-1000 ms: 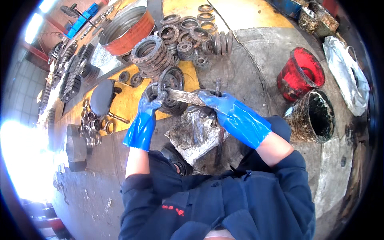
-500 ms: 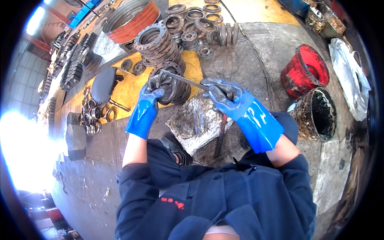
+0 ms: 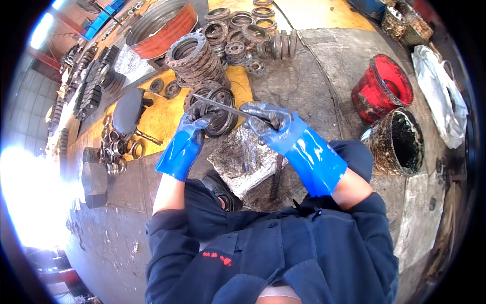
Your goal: The person cleans large metal rings and components by applying grease or solvent with a brush and using a hammer to tap off loose debris.
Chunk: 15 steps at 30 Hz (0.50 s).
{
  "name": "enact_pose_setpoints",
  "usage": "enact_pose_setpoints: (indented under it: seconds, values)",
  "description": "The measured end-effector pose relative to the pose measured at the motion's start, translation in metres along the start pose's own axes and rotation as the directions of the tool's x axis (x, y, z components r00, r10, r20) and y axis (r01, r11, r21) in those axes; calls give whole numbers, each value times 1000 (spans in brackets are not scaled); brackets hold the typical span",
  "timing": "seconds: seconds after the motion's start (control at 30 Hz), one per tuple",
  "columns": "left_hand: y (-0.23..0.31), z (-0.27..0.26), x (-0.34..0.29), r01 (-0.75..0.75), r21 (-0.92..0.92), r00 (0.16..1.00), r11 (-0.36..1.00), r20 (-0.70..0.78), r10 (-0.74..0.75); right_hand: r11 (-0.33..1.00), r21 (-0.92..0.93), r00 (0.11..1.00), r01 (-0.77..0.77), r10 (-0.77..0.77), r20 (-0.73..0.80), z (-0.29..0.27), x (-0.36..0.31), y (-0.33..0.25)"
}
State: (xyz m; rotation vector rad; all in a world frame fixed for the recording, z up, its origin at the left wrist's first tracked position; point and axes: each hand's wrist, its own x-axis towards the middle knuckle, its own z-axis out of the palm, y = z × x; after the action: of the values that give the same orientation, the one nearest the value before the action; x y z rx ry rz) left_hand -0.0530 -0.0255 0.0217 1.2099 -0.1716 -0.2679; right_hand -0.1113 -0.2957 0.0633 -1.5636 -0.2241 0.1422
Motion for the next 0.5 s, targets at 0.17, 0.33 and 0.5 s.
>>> enact_pose_setpoints:
  seconds: [0.17,0.33,0.5]
  values:
    - [-4,5,2,4,68,997,998,-83,2,987,157,993,-35,52,-109,-15,13,8]
    - [-2,0,3,37,101,987,994,-162,-20,759,584,906,-288,414,-91,-35,33,28]
    - [5,-16,7,93,-74,981,993,-166,-105,833,299,836,-465,524,-160,-57,23,14]
